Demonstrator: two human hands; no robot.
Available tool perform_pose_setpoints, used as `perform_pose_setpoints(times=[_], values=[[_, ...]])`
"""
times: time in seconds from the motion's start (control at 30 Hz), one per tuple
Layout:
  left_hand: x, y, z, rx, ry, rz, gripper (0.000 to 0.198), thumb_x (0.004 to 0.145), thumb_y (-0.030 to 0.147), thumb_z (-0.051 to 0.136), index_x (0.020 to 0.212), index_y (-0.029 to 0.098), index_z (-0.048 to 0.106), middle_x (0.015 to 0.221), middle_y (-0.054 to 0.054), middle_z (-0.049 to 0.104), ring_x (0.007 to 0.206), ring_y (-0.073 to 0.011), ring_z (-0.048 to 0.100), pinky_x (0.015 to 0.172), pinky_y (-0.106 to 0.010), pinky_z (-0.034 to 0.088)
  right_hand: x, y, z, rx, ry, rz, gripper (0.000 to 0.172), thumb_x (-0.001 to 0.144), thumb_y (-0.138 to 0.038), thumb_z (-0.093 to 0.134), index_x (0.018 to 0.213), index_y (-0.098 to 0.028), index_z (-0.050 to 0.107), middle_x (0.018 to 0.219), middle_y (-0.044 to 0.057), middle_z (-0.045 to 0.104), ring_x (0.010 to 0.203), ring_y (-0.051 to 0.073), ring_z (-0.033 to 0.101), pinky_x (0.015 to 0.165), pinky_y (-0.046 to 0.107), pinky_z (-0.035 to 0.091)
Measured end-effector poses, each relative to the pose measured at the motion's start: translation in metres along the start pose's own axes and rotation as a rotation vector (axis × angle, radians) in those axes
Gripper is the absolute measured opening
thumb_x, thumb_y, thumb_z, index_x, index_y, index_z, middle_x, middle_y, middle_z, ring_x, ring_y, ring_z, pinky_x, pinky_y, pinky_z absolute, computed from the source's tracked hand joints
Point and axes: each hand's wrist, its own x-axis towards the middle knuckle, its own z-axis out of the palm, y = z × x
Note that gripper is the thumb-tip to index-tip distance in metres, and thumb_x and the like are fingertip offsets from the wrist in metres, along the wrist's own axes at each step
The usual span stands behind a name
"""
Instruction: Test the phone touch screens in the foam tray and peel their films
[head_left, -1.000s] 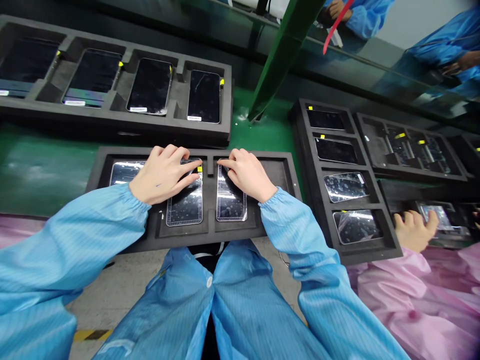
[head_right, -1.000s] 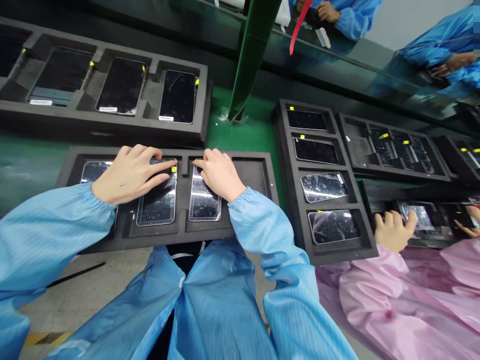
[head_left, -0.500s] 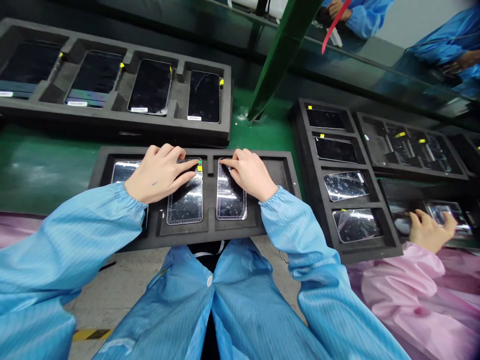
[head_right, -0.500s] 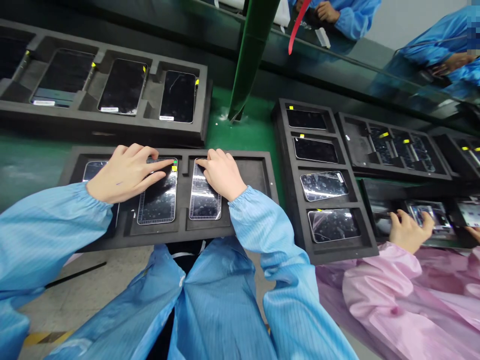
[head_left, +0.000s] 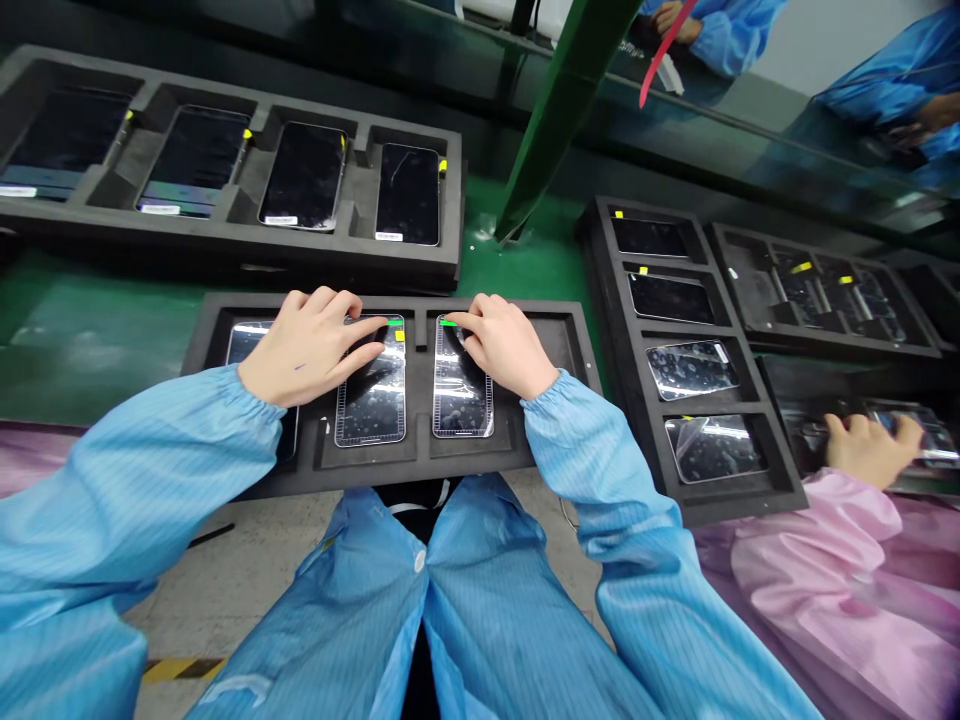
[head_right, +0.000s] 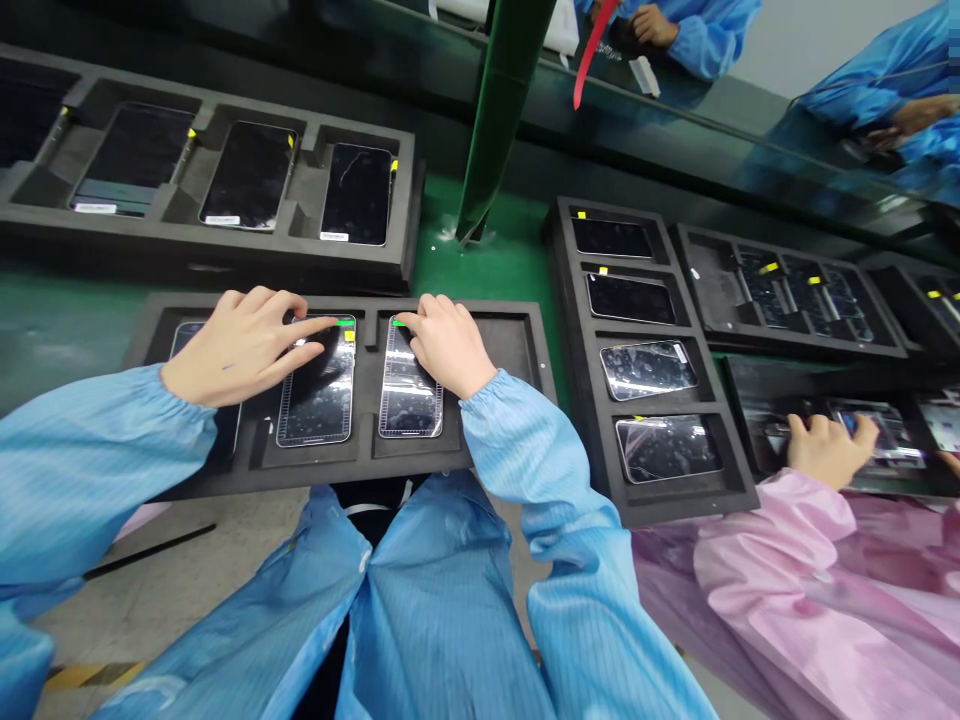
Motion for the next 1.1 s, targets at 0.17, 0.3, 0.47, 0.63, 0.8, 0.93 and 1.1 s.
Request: perform_pose_setpoints(times=[0.17,0.3,0.47,0.63,0.8,0.93,1.1], values=[[0.0036,0.0039,-0.0031,-0.05,-0.008,-0.032,0.063,0.097,0.054,0.021,0.142,0.021,0.051,0.118,-0.016,0.057,0.103,-0.0343,0.052,0.083,-0.048,0.04,0.0064,-0.0088,0.0005,-0.012,-0.029,-0.038,0.046,0.095,-0.009,0.042,0.134,-0.022,0.063,0.108,0.01,0.061,0.097,0.023,0.05,0.077,0.036,0.033],[0.0021,0.0026,-0.0043,-0.002,-0.011,-0.029,0.066,0.098,0.054,0.016,0.142,0.02,0.05,0.119,-0.016,0.057,0.102,-0.0334,0.052,0.081,-0.047,0.04,0.0052,-0.0072,0.0006,-0.032,-0.024,-0.018,0.043,0.095,-0.01,0.043,0.128,-0.023,0.067,0.105,0.01,0.061,0.096,0.024,0.049,0.075,0.035,0.032],[-0.0021,-0.0013,-0.0051,0.015,-0.015,-0.041,0.066,0.098,0.054,0.015,0.141,0.019,0.051,0.119,-0.017,0.056,0.102,-0.033,0.051,0.081,-0.047,0.039,0.0023,-0.0017,0.0004,-0.039,0.005,0.003,0.038,0.095,-0.011,0.044,0.119,-0.021,0.072,0.102,0.011,0.061,0.094,0.024,0.049,0.075,0.036,0.032],[-0.002,-0.0017,-0.0042,0.003,-0.01,-0.037,0.064,0.098,0.053,0.016,0.139,0.021,0.054,0.117,-0.015,0.056,0.1,-0.032,0.051,0.08,-0.046,0.039,0.0032,-0.0036,-0.0009,-0.051,-0.008,0.005,0.038,0.095,-0.011,0.044,0.119,-0.019,0.072,0.103,0.011,0.061,0.096,0.025,0.049,0.075,0.036,0.032],[0.0022,0.003,-0.0024,-0.013,-0.011,-0.002,0.061,0.098,0.053,0.019,0.138,0.026,0.057,0.115,-0.014,0.056,0.101,-0.0314,0.051,0.08,-0.046,0.04,0.0027,-0.0053,-0.002,-0.053,-0.006,0.007,0.037,0.095,-0.011,0.044,0.117,-0.02,0.072,0.103,0.012,0.061,0.096,0.025,0.049,0.076,0.037,0.033],[0.0061,0.0069,0.0013,0.001,-0.012,0.04,0.059,0.099,0.051,0.019,0.141,0.03,0.053,0.115,-0.014,0.056,0.099,-0.0306,0.051,0.08,-0.046,0.041,0.0021,-0.0059,-0.0023,-0.054,-0.013,0.012,0.038,0.095,-0.011,0.044,0.12,-0.02,0.071,0.105,0.011,0.061,0.097,0.025,0.05,0.077,0.037,0.033],[0.0064,0.0074,0.0033,0.033,-0.004,0.06,0.058,0.1,0.05,0.019,0.14,0.028,0.055,0.113,-0.014,0.057,0.098,-0.0297,0.052,0.08,-0.045,0.042,0.0021,-0.0059,-0.0027,-0.058,-0.008,0.012,0.038,0.095,-0.011,0.044,0.119,-0.021,0.072,0.103,0.011,0.061,0.096,0.025,0.049,0.077,0.037,0.034]])
